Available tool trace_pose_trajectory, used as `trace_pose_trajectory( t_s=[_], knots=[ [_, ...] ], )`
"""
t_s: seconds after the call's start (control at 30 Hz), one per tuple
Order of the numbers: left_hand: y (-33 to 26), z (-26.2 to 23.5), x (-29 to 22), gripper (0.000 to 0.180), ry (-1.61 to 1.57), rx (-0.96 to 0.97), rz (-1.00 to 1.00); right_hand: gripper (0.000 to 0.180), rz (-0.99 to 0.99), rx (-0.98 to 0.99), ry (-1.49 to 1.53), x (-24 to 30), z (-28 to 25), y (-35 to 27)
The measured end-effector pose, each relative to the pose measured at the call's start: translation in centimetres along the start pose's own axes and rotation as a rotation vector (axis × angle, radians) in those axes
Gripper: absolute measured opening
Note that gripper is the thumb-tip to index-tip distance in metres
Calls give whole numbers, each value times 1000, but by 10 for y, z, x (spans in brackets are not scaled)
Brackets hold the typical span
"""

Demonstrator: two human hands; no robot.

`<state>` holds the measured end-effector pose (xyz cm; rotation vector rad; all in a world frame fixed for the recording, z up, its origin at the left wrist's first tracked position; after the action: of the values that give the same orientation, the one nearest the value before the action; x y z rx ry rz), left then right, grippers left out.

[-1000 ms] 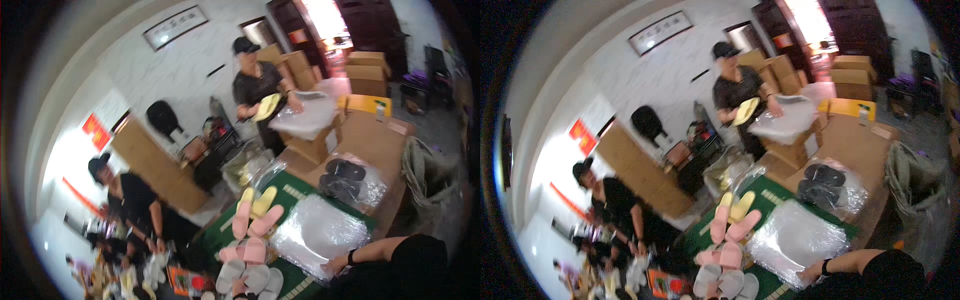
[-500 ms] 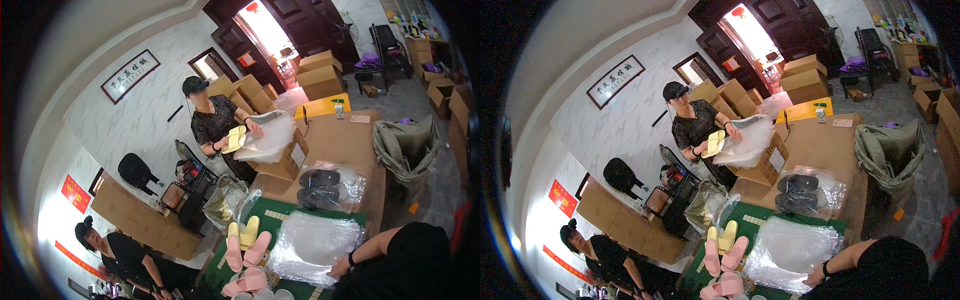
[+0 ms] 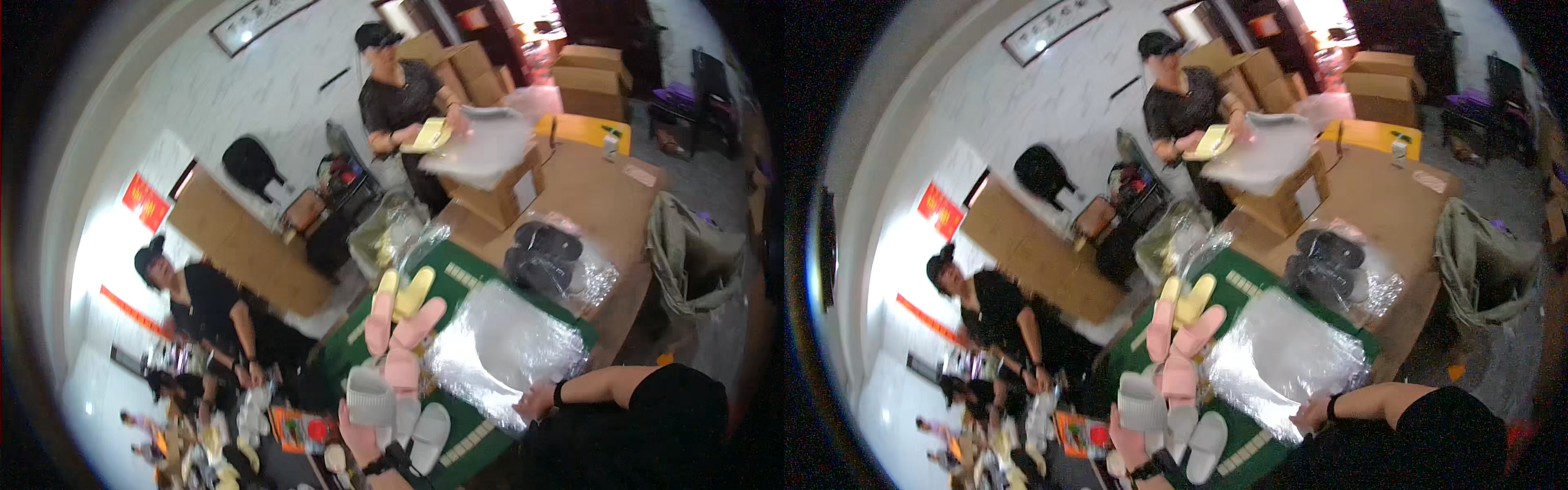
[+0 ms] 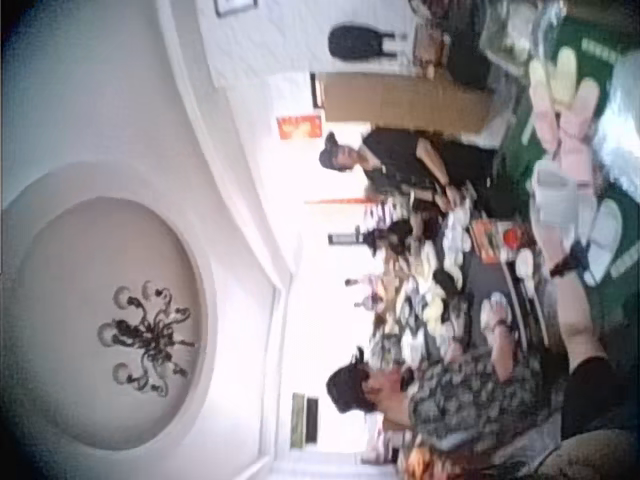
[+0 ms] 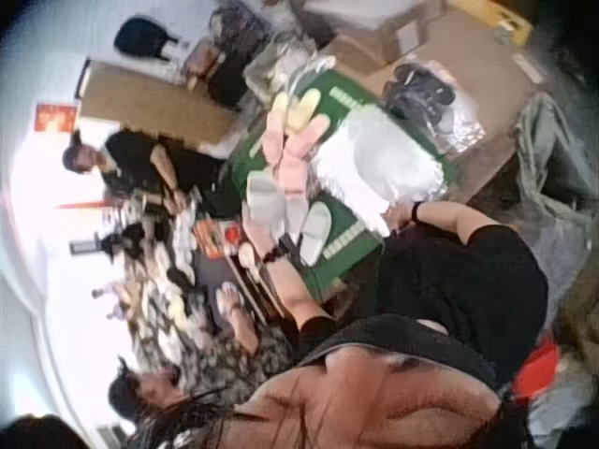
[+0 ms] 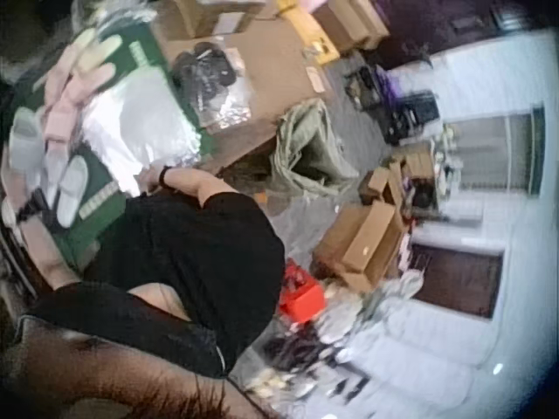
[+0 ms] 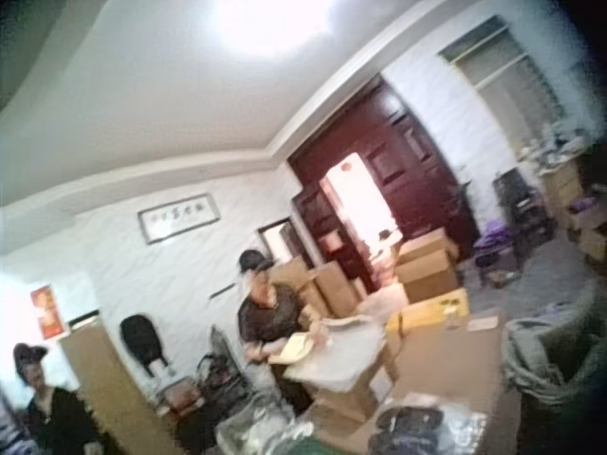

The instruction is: Pack manufactured slippers into plastic bags and shipping sacks.

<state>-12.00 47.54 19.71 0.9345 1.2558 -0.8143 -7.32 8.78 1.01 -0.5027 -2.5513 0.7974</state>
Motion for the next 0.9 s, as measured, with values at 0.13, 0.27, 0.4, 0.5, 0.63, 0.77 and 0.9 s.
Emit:
trace_pose_trajectory(
  t_s=[0.13, 0.27, 0.4, 0.5, 0.63, 0.77, 0.9],
  knots=[
    [-21, 81, -81, 48, -699, -13, 31, 48, -153, -68, 18, -9, 17, 4],
    [-57, 156, -146, 54, -817, 71, 142, 62, -197, -81, 12, -20, 33, 13],
    [-64, 215, -153, 56, -1076, 252, 118, 63, -204, 22, 50, -29, 44, 18],
    [-69, 250, -139, 54, -1084, 233, 116, 58, -269, 93, -142, -15, 22, 7],
    [-42, 314, -65, 58, -1165, 239, -25, 44, -292, -208, 321, -41, 80, 37],
    [-55, 338, 59, 42, -987, 200, -548, 67, -125, -22, 491, -19, -8, -52],
    [-93, 322, 112, 32, -286, 568, -829, 73, -179, 113, 156, -25, 24, -21]
  ],
)
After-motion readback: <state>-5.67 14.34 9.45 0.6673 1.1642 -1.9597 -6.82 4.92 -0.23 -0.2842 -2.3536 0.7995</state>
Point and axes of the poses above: each hand's wrist, its own y-axis towards the middle knuckle, its own z-axis out of the palm, x = y × z, the point moved 1 cm from there along y, towards the middle knuckle, and after that the axes turned 9 degrees about x, right-handed, at the moved point
